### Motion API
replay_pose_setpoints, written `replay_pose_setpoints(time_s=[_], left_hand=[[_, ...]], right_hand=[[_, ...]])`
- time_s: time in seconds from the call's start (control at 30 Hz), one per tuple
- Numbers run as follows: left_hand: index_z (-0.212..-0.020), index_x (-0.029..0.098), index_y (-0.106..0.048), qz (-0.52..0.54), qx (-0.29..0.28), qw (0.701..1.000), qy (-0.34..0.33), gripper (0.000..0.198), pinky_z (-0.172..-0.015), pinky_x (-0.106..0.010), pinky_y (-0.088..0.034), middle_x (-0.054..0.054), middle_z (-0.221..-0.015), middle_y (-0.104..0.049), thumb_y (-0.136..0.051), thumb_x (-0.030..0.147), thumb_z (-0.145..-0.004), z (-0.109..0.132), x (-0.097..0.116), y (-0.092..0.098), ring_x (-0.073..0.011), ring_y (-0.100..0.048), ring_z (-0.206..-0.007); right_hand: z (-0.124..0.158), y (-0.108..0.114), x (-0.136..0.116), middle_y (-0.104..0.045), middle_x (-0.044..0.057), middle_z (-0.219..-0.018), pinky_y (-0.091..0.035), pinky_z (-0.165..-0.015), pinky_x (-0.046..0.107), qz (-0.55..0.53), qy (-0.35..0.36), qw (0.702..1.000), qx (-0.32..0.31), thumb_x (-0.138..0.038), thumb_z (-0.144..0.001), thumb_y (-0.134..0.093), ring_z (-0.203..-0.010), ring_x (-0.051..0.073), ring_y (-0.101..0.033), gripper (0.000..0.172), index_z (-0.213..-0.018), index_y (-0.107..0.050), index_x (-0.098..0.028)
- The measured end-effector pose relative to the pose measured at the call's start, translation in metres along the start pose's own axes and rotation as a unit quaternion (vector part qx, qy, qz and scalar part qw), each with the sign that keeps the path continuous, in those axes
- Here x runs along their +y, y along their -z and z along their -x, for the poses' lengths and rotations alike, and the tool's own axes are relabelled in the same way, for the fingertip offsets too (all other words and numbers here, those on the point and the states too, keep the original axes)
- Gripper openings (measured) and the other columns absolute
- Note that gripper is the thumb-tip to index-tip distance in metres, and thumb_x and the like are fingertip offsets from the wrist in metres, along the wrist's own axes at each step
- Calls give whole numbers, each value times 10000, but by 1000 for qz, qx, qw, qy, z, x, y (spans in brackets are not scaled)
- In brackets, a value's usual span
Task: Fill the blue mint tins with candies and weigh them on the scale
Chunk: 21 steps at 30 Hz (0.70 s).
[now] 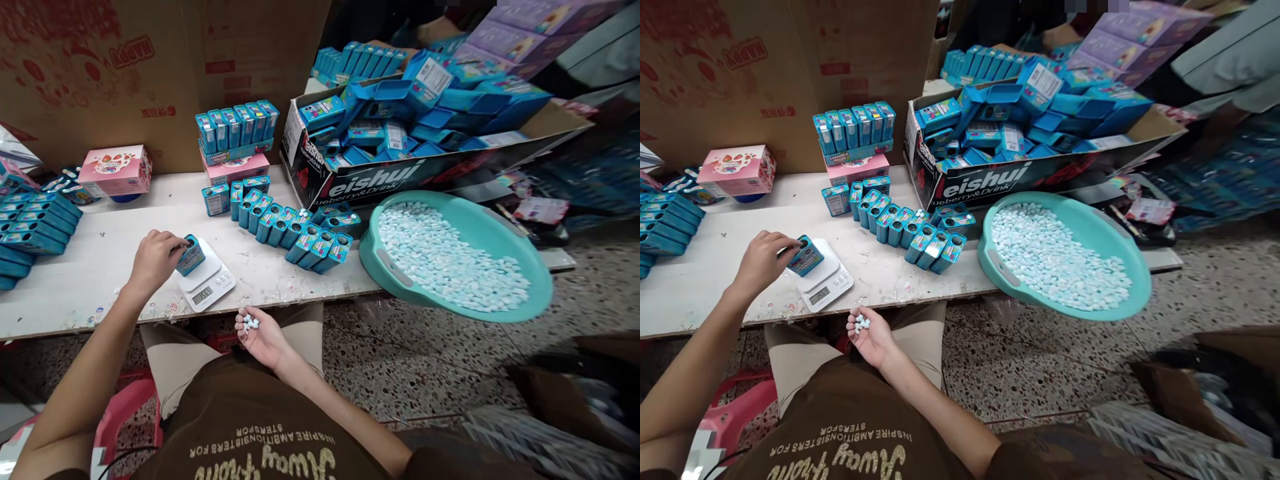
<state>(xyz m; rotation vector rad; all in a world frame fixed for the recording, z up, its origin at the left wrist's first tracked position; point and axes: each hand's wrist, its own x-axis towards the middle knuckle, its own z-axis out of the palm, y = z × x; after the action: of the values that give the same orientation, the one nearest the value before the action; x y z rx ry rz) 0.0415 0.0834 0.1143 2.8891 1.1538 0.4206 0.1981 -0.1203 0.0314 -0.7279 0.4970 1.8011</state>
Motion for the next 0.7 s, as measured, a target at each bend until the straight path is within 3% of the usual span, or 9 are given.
replay_pose_setpoints(time_s=[0.13,0.27,0.37,0.47,0.57,0.7], left_hand=[[-858,211,-645,32,46,998,7,175,-740,-355,-390,-42,-808,-659,-514,327,-849,5,13,15,-209,-525,-793],[-908,194,-604,101,100,989,-36,115,-774,-339,-405,-33,-861,-659,-539,271,-853,34,65,24,-179,-545,-819],[-915,183,-597,138,53,981,-123,94,-723,-318,-401,-33,-839,-658,-534,215,-853,69,107,10,-162,-541,-792],[-910,178,-610,135,26,976,-168,101,-674,-308,-381,-27,-802,-654,-526,185,-854,100,131,-16,-160,-529,-768],[-957,171,-616,126,38,979,-158,139,-690,-311,-384,-36,-845,-666,-527,164,-850,118,138,-35,-166,-537,-802],[-1012,172,-620,118,51,982,-139,186,-708,-320,-401,-51,-884,-670,-533,173,-847,126,139,-44,-175,-550,-847]], right_hand=[[-1,2,-3,-535,-1,-562,-403,-410,140,0,12,1000,20,-184,-884,-435,-468,70,-504,220,-704,-548,-128],[-5,1,-1,-559,18,-570,-431,-428,151,5,5,1000,17,-194,-886,-444,-472,79,-525,218,-720,-561,-116],[-10,0,3,-580,22,-578,-459,-462,166,3,1,1000,8,-196,-890,-439,-485,86,-542,230,-715,-565,-116],[-14,0,9,-572,8,-568,-453,-476,158,-10,-12,1000,-9,-187,-881,-447,-482,78,-538,237,-688,-564,-118],[-15,-1,14,-569,19,-564,-443,-483,148,-15,-37,999,-10,-194,-891,-423,-485,74,-540,279,-677,-578,-104],[-16,1,17,-581,30,-578,-454,-496,140,-22,-52,998,6,-213,-894,-438,-505,75,-559,286,-671,-583,-105]])
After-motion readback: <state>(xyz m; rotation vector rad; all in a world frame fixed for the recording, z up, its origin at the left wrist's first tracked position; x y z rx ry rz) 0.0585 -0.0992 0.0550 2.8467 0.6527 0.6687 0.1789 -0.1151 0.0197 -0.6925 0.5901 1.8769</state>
